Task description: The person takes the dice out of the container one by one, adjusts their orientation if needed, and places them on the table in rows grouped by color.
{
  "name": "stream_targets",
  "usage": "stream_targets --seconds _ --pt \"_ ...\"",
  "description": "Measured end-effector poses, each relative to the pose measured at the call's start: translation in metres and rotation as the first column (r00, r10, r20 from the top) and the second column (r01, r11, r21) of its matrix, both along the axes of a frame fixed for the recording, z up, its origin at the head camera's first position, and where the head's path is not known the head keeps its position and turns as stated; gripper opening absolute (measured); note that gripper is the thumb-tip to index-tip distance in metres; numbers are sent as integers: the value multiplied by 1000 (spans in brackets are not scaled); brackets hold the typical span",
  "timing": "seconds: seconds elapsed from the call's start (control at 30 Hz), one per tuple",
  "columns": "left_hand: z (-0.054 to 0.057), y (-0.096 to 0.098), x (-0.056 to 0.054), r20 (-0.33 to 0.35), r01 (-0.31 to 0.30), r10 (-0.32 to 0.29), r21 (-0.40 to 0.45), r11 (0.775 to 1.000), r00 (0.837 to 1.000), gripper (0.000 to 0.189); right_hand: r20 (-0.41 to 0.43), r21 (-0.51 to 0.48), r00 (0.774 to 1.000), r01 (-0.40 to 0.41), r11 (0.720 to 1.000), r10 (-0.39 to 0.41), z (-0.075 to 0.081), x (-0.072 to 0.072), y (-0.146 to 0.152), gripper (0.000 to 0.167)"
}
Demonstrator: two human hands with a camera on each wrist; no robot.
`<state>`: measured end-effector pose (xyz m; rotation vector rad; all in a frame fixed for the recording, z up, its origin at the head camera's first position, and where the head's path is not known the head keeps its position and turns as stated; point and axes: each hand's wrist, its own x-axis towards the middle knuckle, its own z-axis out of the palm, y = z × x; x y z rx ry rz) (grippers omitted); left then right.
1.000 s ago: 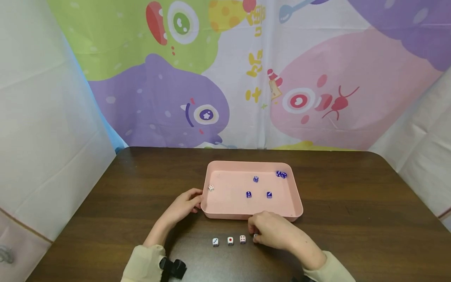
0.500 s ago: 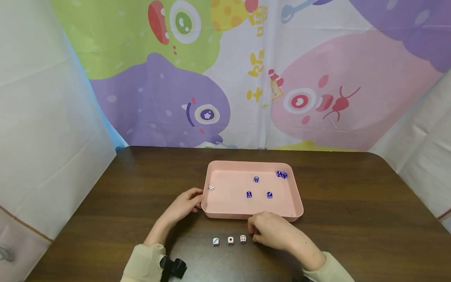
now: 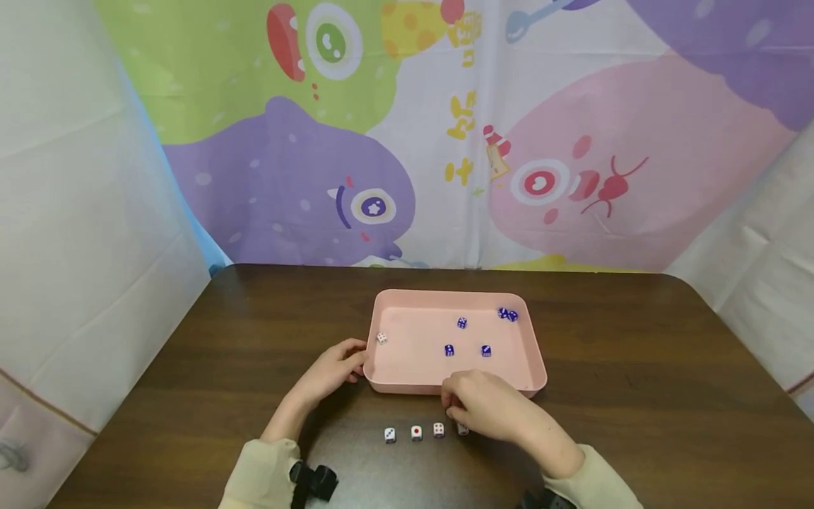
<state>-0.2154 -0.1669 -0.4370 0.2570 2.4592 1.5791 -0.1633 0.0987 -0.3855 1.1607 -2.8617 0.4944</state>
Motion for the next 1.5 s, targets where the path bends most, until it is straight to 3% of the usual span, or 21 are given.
stream_targets --seconds 0.37,0.8,1.0,1.27,1.5 --pt "1 0 3 6 -7 7 8 1000 1000 34 -82 -51 988 124 991 -128 11 -21 -17 4" --pt "1 -3 0 -12 20 -19 17 1000 1000 34 -19 -78 980 196 977 -198 14 -46 -47 4" --pt "1 -2 1 4 -1 1 16 1000 1000 33 -34 -80 983 175 981 -179 12 -53 -62 10" --pt "-1 -2 0 -10 6 -5 20 1000 1000 34 59 -43 982 184 982 -181 8 -67 -80 22" --pt "0 -1 0 -12 20 -20 31 999 1000 34 93 -9 973 213 977 -211 4 -77 -84 29"
